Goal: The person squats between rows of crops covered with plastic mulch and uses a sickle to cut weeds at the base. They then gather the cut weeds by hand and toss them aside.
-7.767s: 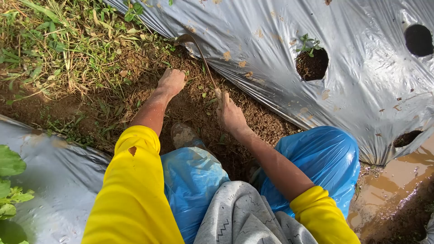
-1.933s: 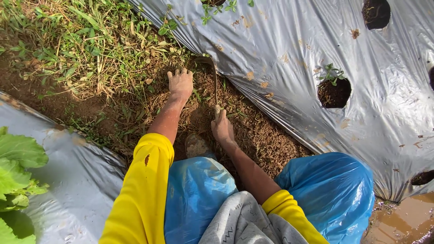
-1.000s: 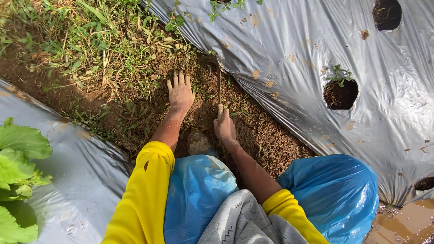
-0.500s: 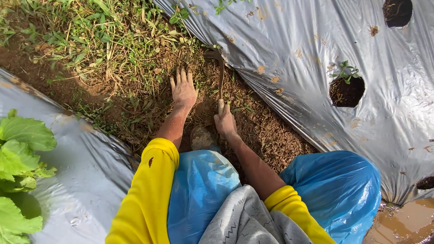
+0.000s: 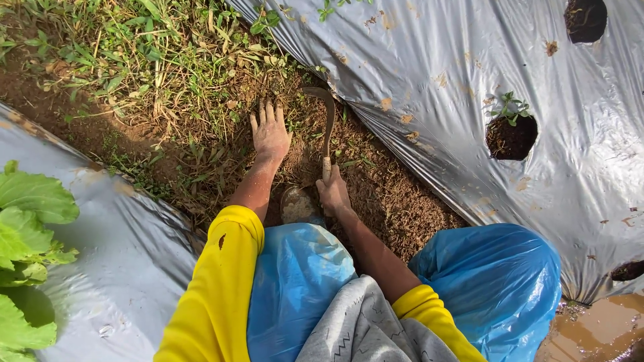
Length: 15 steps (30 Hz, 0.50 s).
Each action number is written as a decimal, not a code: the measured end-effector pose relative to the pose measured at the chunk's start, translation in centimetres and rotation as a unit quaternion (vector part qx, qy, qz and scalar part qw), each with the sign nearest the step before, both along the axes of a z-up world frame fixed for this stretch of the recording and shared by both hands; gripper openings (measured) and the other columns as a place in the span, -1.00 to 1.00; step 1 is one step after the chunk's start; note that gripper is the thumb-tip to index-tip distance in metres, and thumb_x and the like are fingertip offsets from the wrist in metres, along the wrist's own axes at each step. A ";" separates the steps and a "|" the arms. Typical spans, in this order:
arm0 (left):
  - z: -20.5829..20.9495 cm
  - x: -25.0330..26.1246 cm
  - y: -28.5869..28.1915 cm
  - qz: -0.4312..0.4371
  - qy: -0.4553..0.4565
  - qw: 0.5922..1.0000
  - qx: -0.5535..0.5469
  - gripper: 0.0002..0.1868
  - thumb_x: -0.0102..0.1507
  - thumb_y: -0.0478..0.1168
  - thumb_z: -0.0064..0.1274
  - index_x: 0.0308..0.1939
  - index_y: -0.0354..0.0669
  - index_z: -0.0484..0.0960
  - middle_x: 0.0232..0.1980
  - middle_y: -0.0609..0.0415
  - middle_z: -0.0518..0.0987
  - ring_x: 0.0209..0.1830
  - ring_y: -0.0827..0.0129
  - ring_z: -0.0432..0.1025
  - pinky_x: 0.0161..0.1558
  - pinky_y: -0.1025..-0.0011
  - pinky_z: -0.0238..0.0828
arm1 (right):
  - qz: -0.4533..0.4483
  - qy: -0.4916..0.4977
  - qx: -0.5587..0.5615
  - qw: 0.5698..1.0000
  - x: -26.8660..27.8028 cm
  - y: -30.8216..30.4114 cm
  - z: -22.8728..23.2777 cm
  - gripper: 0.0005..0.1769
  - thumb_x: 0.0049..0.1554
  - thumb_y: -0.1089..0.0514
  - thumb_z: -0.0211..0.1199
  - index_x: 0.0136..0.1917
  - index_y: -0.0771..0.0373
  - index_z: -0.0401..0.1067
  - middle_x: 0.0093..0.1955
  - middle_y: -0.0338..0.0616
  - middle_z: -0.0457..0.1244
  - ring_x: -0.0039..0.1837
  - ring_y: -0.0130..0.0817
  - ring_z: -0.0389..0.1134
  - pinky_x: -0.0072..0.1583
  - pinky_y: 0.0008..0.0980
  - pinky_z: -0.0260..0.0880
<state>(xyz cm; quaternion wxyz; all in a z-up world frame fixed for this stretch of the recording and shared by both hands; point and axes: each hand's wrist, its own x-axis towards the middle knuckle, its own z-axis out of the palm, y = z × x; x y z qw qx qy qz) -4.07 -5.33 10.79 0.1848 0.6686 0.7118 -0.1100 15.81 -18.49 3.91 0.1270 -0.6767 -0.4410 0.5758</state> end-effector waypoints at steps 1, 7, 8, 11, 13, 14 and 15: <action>-0.1 -0.2 -0.2 0.001 0.000 1.000 0.000 -0.25 0.44 0.16 -0.10 0.59 -0.07 0.09 0.61 -0.19 0.11 0.68 0.03 -0.09 0.54 -0.12 -0.18 | 0.001 0.000 0.000 1.000 0.1 -1.2 -0.6 0.06 0.27 0.09 0.21 0.73 0.29 -0.44 0.65 0.37 -0.10 0.55 0.33 0.10 0.41 0.17 0.40; 0.1 -0.2 0.1 -0.004 0.026 1.000 -0.002 -0.19 0.42 0.16 -0.02 0.61 -0.12 0.08 0.64 -0.18 0.06 0.69 0.02 -0.15 0.56 -0.09 -0.20 | -0.008 0.040 0.024 0.999 1.5 -2.6 -3.3 -0.08 0.34 0.05 0.13 0.67 0.40 -0.36 0.37 0.43 0.20 -0.20 -0.10 0.50 -0.20 -0.13 0.65; -0.1 -0.1 0.1 -0.006 0.022 1.000 -0.003 -0.18 0.42 0.16 -0.01 0.62 -0.12 0.06 0.65 -0.18 0.02 0.70 0.01 -0.17 0.55 -0.10 -0.19 | -0.006 0.034 0.024 0.999 1.5 -1.7 -2.3 -0.10 0.33 0.12 0.13 0.66 0.45 -0.35 0.42 0.51 0.13 -0.03 0.13 0.46 -0.13 0.02 0.63; 0.0 -0.1 0.1 -0.010 0.022 1.000 0.001 -0.18 0.41 0.16 -0.02 0.61 -0.12 0.05 0.65 -0.19 0.00 0.70 0.01 -0.19 0.54 -0.10 -0.20 | 0.002 0.023 0.017 1.000 0.7 0.9 2.0 -0.17 0.32 0.16 0.14 0.63 0.46 -0.26 0.31 0.44 0.17 -0.09 0.09 0.44 -0.18 -0.04 0.61; 0.2 -0.2 -0.4 -0.015 0.027 1.000 0.000 -0.19 0.41 0.17 -0.03 0.61 -0.12 0.07 0.64 -0.19 0.03 0.70 0.00 -0.18 0.54 -0.10 -0.20 | 0.005 0.017 0.004 1.000 0.8 0.2 1.3 -0.22 0.32 0.13 0.14 0.61 0.41 -0.18 0.16 0.29 0.28 -0.33 -0.18 0.46 -0.30 -0.25 0.62; 0.3 -0.2 -0.3 -0.015 0.026 1.000 -0.002 -0.18 0.40 0.17 -0.02 0.60 -0.12 0.07 0.64 -0.20 0.04 0.69 0.00 -0.18 0.54 -0.11 -0.21 | 0.012 0.027 0.002 1.000 1.6 -0.6 -1.2 -0.19 0.34 0.13 0.12 0.63 0.42 -0.25 0.27 0.39 0.21 -0.30 -0.14 0.45 -0.28 -0.18 0.59; 0.5 0.0 -0.1 -0.014 0.024 1.000 -0.004 -0.17 0.39 0.17 0.00 0.60 -0.12 0.08 0.63 -0.20 0.05 0.69 -0.01 -0.17 0.54 -0.13 -0.22 | 0.018 0.037 0.000 0.999 2.3 -1.3 -3.7 -0.16 0.36 0.13 0.10 0.66 0.43 -0.31 0.37 0.48 0.14 -0.28 -0.11 0.45 -0.26 -0.10 0.56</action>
